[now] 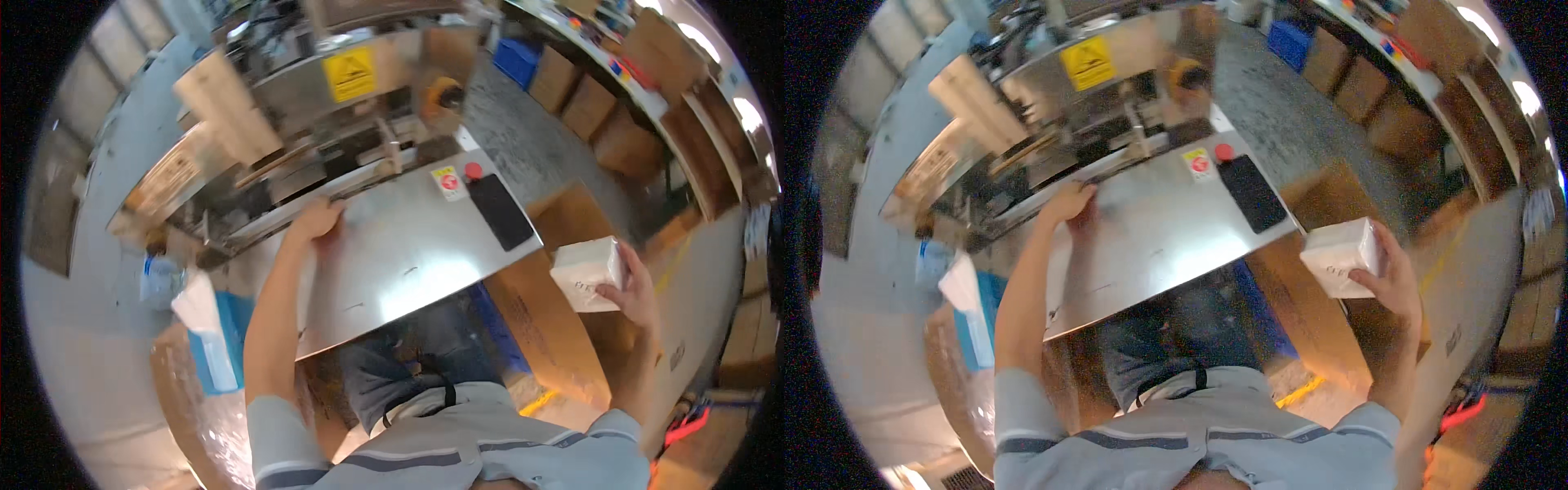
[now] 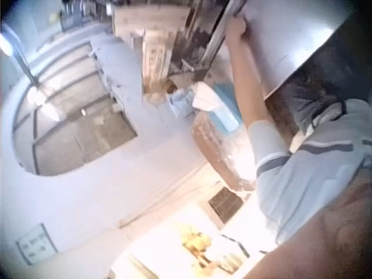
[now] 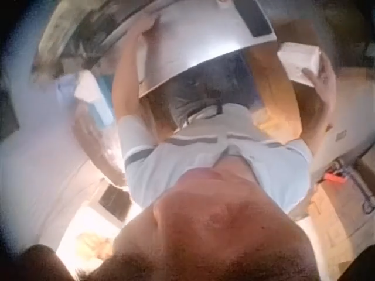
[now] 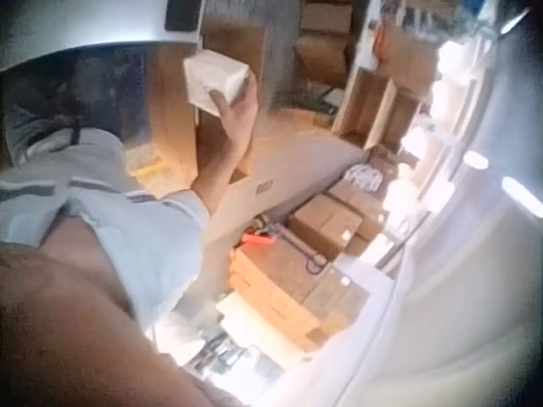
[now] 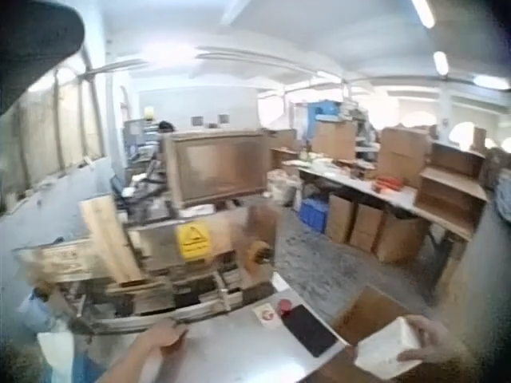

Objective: Package small individual boxes into plastic film using a heat-sealing machine and place them into a shipping carton.

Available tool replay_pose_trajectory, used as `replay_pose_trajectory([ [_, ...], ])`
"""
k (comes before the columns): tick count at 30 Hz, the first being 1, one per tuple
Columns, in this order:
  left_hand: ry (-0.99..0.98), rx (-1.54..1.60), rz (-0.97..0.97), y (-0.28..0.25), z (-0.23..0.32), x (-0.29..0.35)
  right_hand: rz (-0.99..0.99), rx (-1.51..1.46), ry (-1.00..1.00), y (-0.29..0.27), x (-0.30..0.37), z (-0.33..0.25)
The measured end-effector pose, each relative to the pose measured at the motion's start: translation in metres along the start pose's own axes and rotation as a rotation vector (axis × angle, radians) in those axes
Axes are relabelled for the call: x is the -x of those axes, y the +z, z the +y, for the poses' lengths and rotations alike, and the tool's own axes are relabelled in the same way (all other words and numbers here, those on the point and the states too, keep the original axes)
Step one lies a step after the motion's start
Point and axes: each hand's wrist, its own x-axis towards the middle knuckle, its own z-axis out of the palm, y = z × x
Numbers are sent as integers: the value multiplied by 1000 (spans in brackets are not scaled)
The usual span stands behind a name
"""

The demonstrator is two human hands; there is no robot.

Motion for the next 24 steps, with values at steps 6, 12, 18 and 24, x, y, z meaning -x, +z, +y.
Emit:
replay_pose_trajectory([
  [6, -50, 317, 131, 27, 42, 22, -12, 697, 236, -57, 53, 95],
  [12, 170, 225, 59, 48, 148, 81, -309, 757, 723, -48, 78, 323],
  [18, 96, -5, 251, 80, 194, 89, -483, 661, 925, -35, 148, 455],
  [24, 187, -124, 354, 98, 167, 78, -481, 864, 859, -3, 188, 512],
])
